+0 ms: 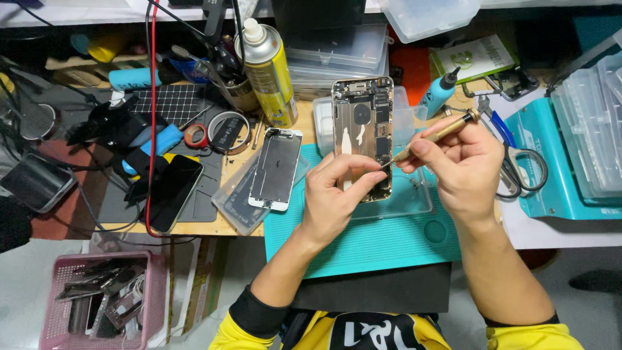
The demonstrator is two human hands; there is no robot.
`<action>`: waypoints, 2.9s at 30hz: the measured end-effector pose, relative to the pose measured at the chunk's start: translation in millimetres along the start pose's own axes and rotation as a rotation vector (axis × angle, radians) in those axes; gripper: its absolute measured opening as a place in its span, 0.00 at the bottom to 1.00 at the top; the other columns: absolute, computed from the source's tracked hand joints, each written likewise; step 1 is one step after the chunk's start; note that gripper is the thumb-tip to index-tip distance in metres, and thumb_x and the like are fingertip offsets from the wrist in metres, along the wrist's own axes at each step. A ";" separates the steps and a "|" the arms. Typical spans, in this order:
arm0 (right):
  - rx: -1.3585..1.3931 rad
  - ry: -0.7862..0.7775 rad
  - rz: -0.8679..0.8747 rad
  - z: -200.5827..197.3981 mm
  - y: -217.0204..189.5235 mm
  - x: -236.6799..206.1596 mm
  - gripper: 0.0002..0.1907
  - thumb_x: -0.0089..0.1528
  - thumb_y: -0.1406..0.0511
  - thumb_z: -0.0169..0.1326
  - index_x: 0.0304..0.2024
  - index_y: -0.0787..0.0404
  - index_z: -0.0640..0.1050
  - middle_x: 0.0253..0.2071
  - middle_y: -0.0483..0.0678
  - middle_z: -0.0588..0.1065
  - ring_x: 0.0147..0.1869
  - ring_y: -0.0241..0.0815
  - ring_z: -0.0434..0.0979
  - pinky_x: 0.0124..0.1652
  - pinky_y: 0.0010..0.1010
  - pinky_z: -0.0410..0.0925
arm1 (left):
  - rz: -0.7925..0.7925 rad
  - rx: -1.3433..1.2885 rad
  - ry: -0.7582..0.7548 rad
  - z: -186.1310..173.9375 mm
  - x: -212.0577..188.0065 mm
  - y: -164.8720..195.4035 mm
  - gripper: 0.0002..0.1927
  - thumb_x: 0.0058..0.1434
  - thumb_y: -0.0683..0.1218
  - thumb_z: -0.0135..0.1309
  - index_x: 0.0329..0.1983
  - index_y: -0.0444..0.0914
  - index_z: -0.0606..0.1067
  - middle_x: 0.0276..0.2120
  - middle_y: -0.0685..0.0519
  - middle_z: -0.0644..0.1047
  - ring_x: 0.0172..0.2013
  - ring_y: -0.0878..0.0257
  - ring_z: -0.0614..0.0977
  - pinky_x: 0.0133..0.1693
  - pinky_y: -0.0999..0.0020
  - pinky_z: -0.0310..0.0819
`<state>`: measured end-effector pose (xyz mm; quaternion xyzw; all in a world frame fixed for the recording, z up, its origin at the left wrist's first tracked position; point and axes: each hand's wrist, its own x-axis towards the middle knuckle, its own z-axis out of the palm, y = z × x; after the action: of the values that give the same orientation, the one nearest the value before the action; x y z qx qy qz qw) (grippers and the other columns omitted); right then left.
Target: The person repairs a disassembled smartphone at a workbench, using a screwdriver to remove and reinsert small screws along the frame and using a spudger to pry and adjust internal components while holding the phone chassis steady with the other hand.
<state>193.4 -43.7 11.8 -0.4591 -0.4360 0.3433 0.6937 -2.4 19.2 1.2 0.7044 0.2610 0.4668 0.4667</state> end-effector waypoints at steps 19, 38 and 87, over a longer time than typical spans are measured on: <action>-0.241 -0.066 -0.115 9.0 -14.8 -12.0 0.08 0.67 0.78 0.59 0.47 0.70 0.75 0.43 0.53 0.79 0.43 0.39 0.83 0.45 0.27 0.77 | -0.132 0.024 0.044 1.3 -3.1 -2.6 0.06 0.57 0.41 0.67 0.38 0.38 0.83 0.33 0.56 0.78 0.27 0.71 0.74 0.28 0.75 0.64; -0.136 -0.053 -0.235 -1.5 -6.7 -12.5 0.15 0.70 0.81 0.57 0.54 0.68 0.67 0.45 0.58 0.78 0.49 0.46 0.84 0.50 0.33 0.80 | -0.219 -0.376 0.268 -6.6 -1.4 -24.4 0.52 0.66 0.32 0.50 0.81 0.42 0.31 0.54 0.41 0.78 0.49 0.62 0.82 0.54 0.68 0.75; -0.335 -0.167 0.116 29.9 18.9 -4.5 0.09 0.63 0.72 0.64 0.46 0.67 0.81 0.37 0.39 0.70 0.38 0.25 0.68 0.37 0.18 0.62 | -0.343 -0.451 0.256 7.0 -15.6 -16.4 0.04 0.60 0.36 0.64 0.38 0.30 0.82 0.29 0.54 0.80 0.27 0.71 0.76 0.29 0.75 0.69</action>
<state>162.7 -31.1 -1.2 -0.5626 -0.5158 0.3423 0.5480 -1.7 10.9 -21.0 0.4641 0.3224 0.5123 0.6467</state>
